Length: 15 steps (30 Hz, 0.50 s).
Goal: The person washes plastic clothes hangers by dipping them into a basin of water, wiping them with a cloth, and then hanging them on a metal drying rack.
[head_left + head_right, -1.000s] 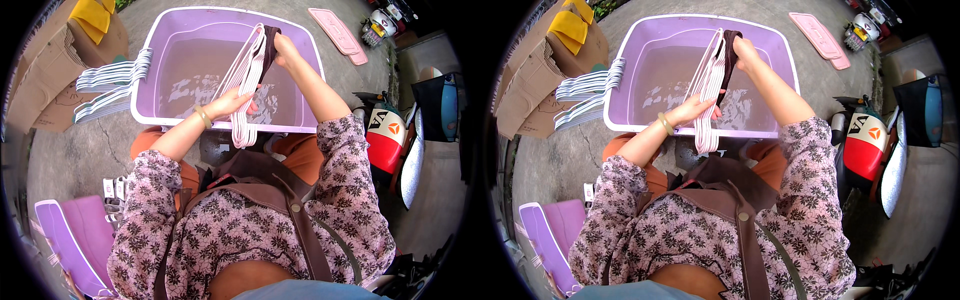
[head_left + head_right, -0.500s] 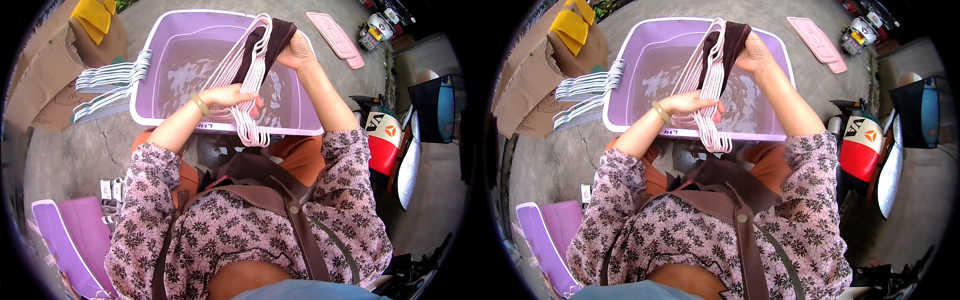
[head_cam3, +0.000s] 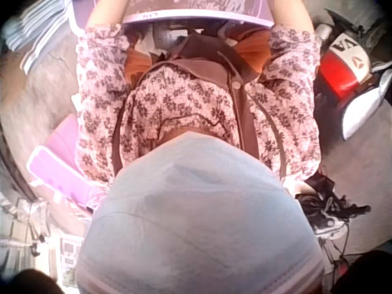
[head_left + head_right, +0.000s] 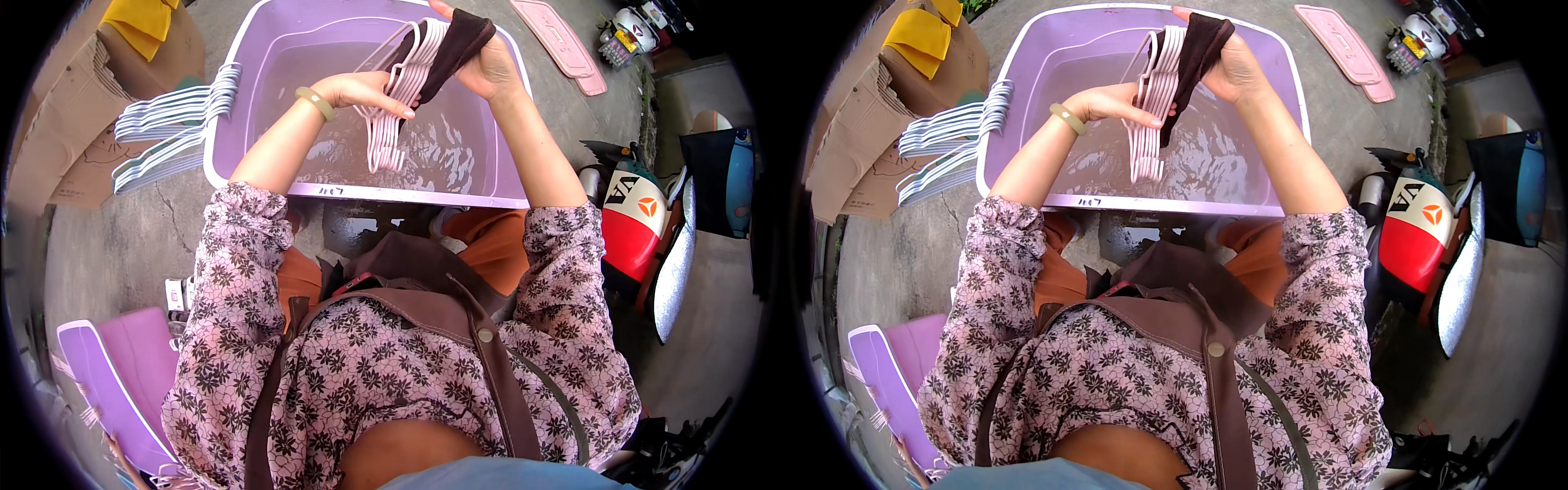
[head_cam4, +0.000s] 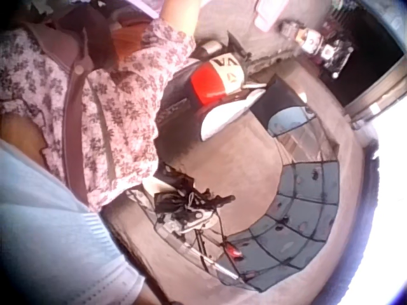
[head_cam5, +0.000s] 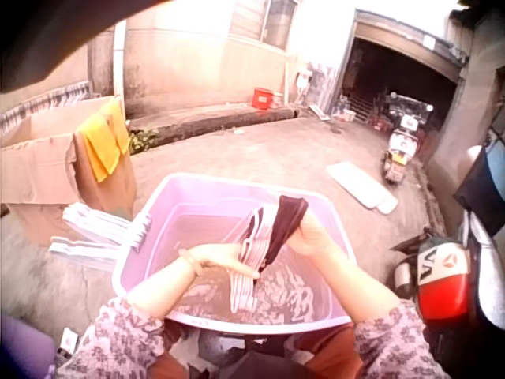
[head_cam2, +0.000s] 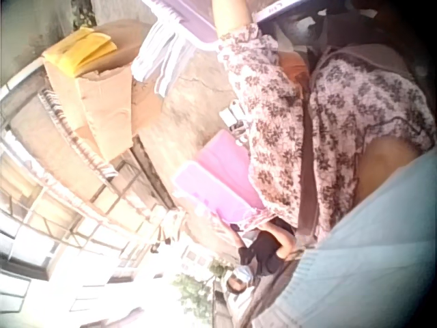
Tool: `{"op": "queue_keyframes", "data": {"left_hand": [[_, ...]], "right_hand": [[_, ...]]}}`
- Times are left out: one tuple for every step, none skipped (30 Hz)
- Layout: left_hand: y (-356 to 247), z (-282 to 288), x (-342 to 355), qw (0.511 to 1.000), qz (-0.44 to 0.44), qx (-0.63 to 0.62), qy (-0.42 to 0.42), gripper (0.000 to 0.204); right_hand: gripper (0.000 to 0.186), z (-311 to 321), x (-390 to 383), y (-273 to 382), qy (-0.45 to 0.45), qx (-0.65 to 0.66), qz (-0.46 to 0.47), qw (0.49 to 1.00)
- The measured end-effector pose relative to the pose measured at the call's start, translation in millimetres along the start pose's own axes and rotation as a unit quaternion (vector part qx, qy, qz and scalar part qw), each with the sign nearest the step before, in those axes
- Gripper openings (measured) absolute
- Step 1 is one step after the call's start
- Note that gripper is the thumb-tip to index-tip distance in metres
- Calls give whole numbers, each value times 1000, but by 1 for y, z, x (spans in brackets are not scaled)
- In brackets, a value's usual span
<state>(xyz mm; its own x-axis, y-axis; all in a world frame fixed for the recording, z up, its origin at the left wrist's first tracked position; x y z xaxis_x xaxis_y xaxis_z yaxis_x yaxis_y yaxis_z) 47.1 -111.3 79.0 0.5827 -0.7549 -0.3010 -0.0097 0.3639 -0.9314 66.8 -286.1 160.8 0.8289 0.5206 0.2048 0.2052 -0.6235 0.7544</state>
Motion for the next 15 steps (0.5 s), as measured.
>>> {"op": "queue_keyframes", "data": {"left_hand": [[13,-5,-3,998,2,-62,-4,61],[27,-11,-3,992,1,-125,-4,60],[41,-18,-5,982,2,-188,-8,59],[57,-26,-4,981,42,-186,-32,57],[92,-29,-1,974,104,-189,-66,60],[97,-34,-5,979,110,-156,-73,58],[101,-39,-8,983,116,-123,-78,57],[100,-38,-8,990,107,-54,-73,54],[99,-36,-10,988,104,-65,-92,53],[99,-32,-11,986,102,-75,-109,53],[86,-28,-12,984,97,-84,-124,53],[72,-23,-15,975,106,-144,-130,52],[56,-21,-18,976,73,-134,-157,50],[39,-19,-21,978,18,-125,-168,48],[26,-18,-25,976,-33,-118,-179,46]], "right_hand": [[41,17,-3,-22,-12,-11,-23,1000],[40,25,-8,-45,-52,-26,-44,997],[37,29,-12,-72,-75,-31,-71,994],[34,39,-17,-98,-100,-48,-110,988],[33,37,-19,-120,-124,-75,-155,977],[33,41,-23,-140,-136,-108,-180,968],[33,47,-27,-153,-148,-142,-205,957],[33,46,-27,-155,-138,-149,-201,958],[34,47,-28,-155,-129,-155,-198,959],[34,48,-29,-155,-121,-162,-193,960],[37,48,-29,-145,-113,-163,-184,963],[37,41,-26,-131,-83,-193,-155,965],[38,33,-25,-115,-54,-222,-126,965],[38,19,-25,-96,-24,-246,-80,966],[38,9,-25,-82,8,-266,-36,963]]}}
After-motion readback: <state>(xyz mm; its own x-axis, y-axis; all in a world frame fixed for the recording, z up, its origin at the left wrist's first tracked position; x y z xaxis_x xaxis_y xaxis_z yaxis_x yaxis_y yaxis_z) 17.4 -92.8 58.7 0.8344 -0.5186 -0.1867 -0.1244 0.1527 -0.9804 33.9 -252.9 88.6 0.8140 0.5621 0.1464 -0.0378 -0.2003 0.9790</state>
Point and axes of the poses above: each hand's wrist, its own x-axis towards the middle knuckle, its own z-axis out of the back of the hand, y = z × x, the point moved 2 cm from there along x, towards the middle knuckle, and after that the axes turned 7 degrees about z, right-handed, at the moved point
